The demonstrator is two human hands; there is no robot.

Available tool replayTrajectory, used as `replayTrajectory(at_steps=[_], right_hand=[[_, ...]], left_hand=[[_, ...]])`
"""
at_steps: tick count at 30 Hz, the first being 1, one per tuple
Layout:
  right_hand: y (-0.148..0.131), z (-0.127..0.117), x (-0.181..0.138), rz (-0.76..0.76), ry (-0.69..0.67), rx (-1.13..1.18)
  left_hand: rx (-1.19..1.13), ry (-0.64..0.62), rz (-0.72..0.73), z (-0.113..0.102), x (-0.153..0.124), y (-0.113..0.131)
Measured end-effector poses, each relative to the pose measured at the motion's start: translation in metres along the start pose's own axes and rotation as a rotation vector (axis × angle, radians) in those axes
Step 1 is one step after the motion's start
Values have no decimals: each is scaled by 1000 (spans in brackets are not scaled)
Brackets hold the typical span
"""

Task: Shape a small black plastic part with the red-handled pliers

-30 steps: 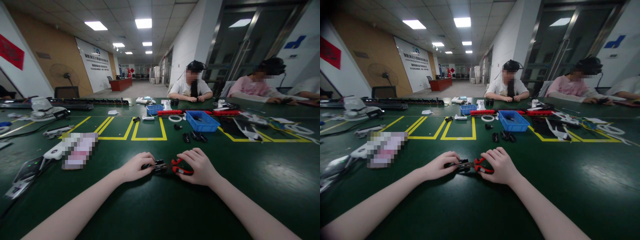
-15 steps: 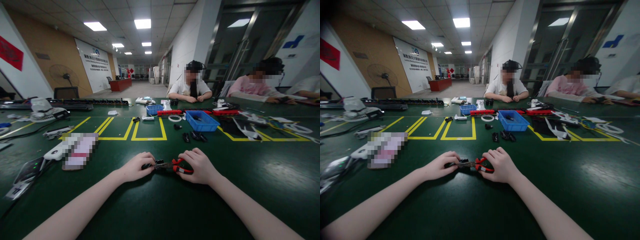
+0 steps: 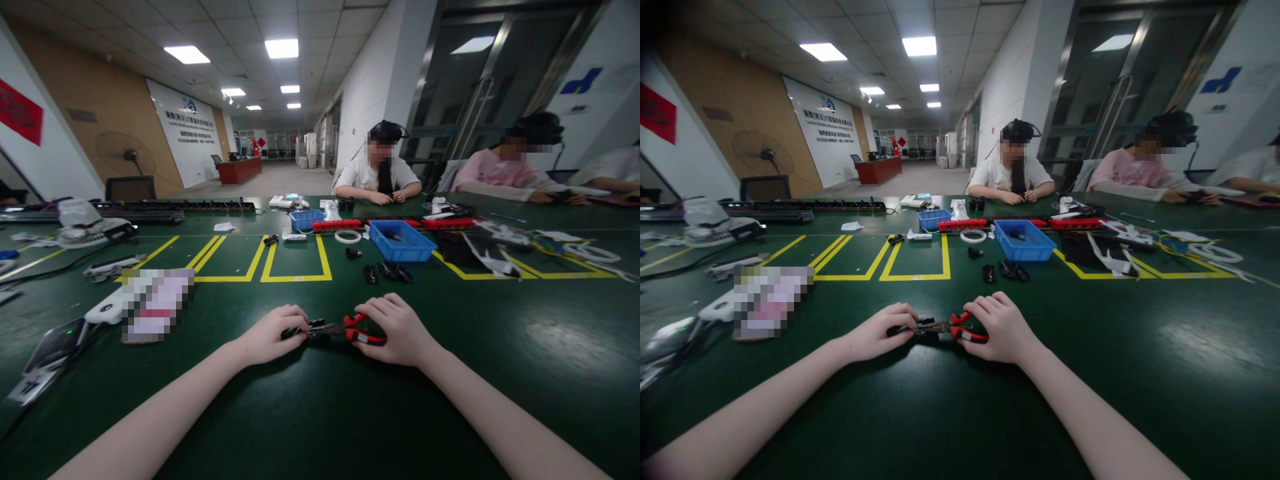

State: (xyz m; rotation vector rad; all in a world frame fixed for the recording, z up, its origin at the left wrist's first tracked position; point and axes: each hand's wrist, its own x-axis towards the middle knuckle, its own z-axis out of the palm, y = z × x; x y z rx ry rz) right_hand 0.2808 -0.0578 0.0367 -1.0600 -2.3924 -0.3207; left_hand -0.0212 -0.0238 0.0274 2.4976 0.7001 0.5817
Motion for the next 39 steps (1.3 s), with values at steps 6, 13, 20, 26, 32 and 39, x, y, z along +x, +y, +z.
replayTrajectory(at_steps=[6,13,20,26,32,39], right_hand=[[1,-1,0,4,2,5],[0,0,0,-29,2,9],[2,4,-1,-50,6,-18],[2,3,0,-51,-20,-10],[1,-2,2,-32,-52,-1],[1,0,1,-30,-36,4]], left_hand=[[6,2,-11,0,-1,-1],[0,3,-7,0,0,-1],[14,4,6,0,0,-2],[17,5,6,-1,0,1],[52,-22,-1,-3,-2,2],[79,-25,-4,-2,-2,1]])
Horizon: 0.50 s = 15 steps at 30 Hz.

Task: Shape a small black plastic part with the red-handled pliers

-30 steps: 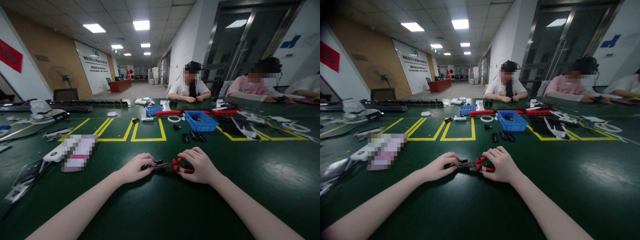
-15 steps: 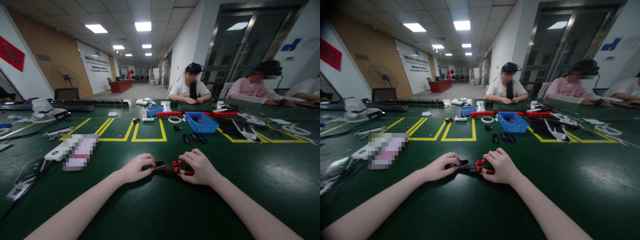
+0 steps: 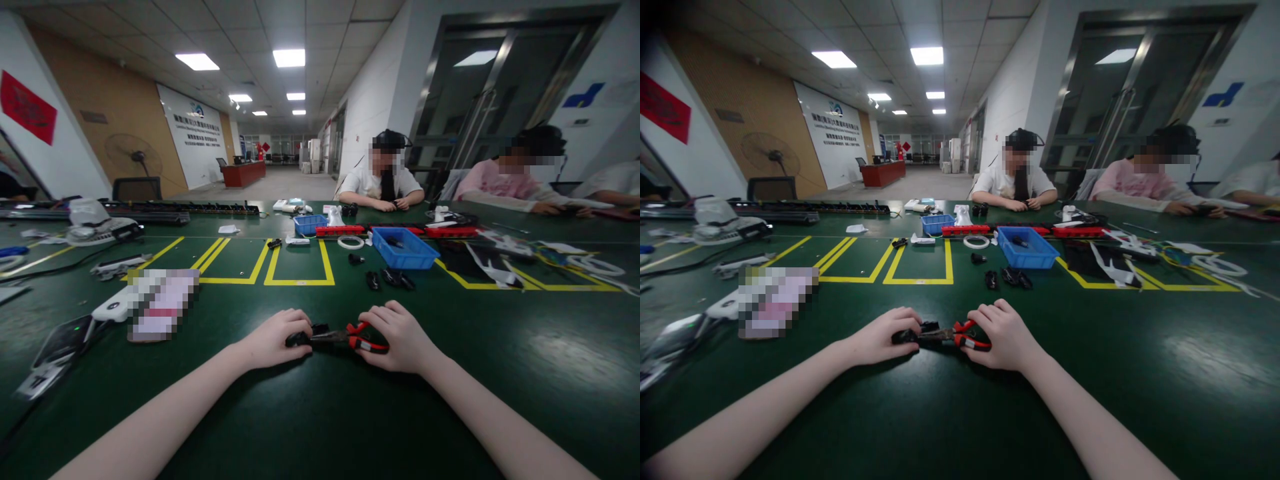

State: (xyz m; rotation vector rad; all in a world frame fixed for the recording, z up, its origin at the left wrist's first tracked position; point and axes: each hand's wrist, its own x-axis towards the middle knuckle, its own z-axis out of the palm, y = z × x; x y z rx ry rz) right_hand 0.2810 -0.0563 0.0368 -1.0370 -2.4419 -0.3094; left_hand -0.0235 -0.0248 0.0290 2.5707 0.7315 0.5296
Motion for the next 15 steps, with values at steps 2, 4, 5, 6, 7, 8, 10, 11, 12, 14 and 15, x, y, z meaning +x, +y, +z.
replayTrajectory(at_steps=[2,4,5,6,7,8,10,11,12,14,15], right_hand=[[-1,0,0,-8,11,0],[-2,-2,0,-12,26,1],[-2,-2,0,-10,40,2],[-1,-3,0,-5,61,7],[0,-4,-1,7,86,17],[0,-4,-1,32,116,34],[1,-6,-2,135,177,106],[0,-6,-2,217,207,167],[0,-6,-1,314,235,243],[-4,-7,1,528,294,421],[-6,-7,2,622,322,516]], left_hand=[[-3,1,-2,0,0,-1],[-7,2,-4,1,0,-3],[-10,3,-4,2,0,-3],[-13,4,-3,3,0,-4],[-16,5,-4,3,0,-5],[-18,7,-5,4,0,-5],[-21,13,-8,4,0,-6],[-22,15,-9,4,1,-5],[-25,15,-9,4,1,-5],[-31,14,-13,3,1,-3],[-33,13,-17,3,1,-2]])
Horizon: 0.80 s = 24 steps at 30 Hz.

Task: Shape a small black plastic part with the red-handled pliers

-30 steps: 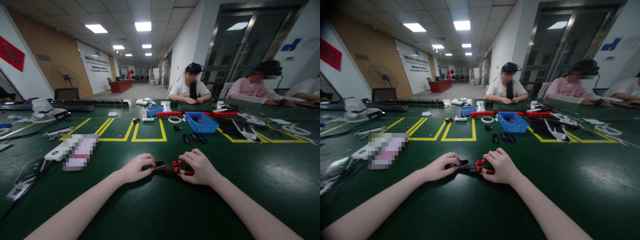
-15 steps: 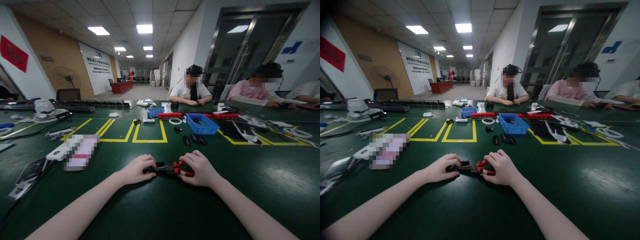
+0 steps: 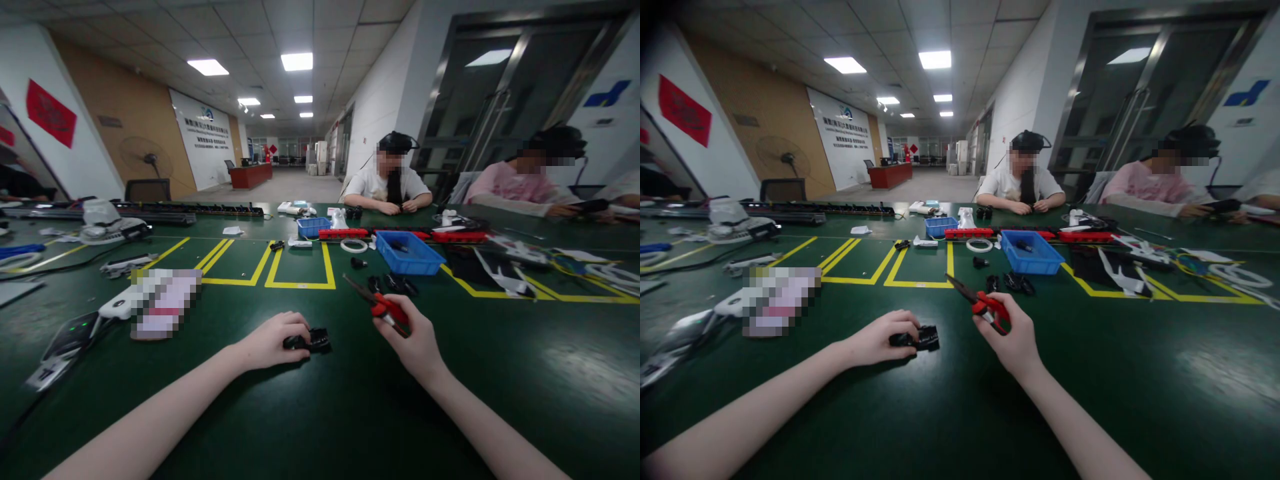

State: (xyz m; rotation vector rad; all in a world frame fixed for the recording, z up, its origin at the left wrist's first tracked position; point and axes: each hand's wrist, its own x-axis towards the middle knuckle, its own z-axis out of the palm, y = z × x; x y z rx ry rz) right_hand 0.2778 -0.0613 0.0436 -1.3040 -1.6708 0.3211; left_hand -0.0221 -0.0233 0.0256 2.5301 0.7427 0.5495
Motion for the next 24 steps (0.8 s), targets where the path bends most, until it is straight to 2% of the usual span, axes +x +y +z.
replayTrajectory(at_steps=[2,4,10,13,18,24], right_hand=[[-4,4,0,152,19,170],[-8,10,0,252,-24,323],[-11,28,-6,464,-168,664],[-8,31,-8,455,-229,703],[-4,29,-6,353,-323,695],[-17,21,-9,155,-327,358]], left_hand=[[-4,3,-11,-1,0,2],[-9,9,-20,-1,0,3],[-17,17,-32,-1,0,5],[-18,16,-31,-1,0,5],[-38,17,-36,0,0,5],[-70,45,-49,5,3,6]])
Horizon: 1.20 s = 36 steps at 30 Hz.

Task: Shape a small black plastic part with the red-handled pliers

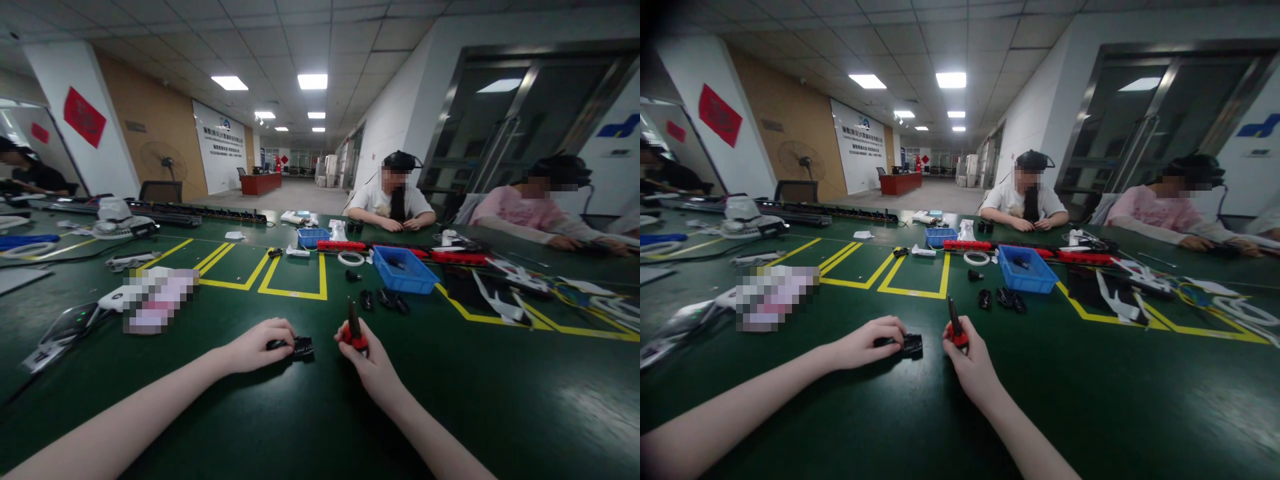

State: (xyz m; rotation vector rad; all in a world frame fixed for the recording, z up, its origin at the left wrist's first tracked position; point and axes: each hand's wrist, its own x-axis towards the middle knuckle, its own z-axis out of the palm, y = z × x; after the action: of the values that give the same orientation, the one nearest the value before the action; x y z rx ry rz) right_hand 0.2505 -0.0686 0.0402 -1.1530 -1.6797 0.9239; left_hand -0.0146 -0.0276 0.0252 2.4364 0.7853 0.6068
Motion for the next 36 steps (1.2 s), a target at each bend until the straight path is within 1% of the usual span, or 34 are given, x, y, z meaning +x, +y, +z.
replayTrajectory(at_steps=[3,6,12,15,18,21,23,27,33,36], right_hand=[[0,-1,-2,-61,-19,-216],[6,0,-1,-114,-30,-425],[14,5,14,-247,-73,-729],[20,5,33,-294,-84,-774],[29,1,57,-337,-84,-801],[37,-1,76,-368,-75,-816],[41,-3,83,-387,-77,-818],[44,-5,85,-430,-93,-819],[47,-9,80,-479,-95,-853],[47,-9,77,-508,-98,-877]], left_hand=[[14,13,-13,3,2,-1],[66,30,18,6,5,-4],[93,18,43,8,17,-10],[95,22,47,7,27,-17],[71,63,42,5,34,-24],[19,76,29,3,35,-29],[41,84,23,3,34,-28],[141,102,25,3,34,-22],[238,46,50,0,30,-16],[249,52,41,1,29,-16]])
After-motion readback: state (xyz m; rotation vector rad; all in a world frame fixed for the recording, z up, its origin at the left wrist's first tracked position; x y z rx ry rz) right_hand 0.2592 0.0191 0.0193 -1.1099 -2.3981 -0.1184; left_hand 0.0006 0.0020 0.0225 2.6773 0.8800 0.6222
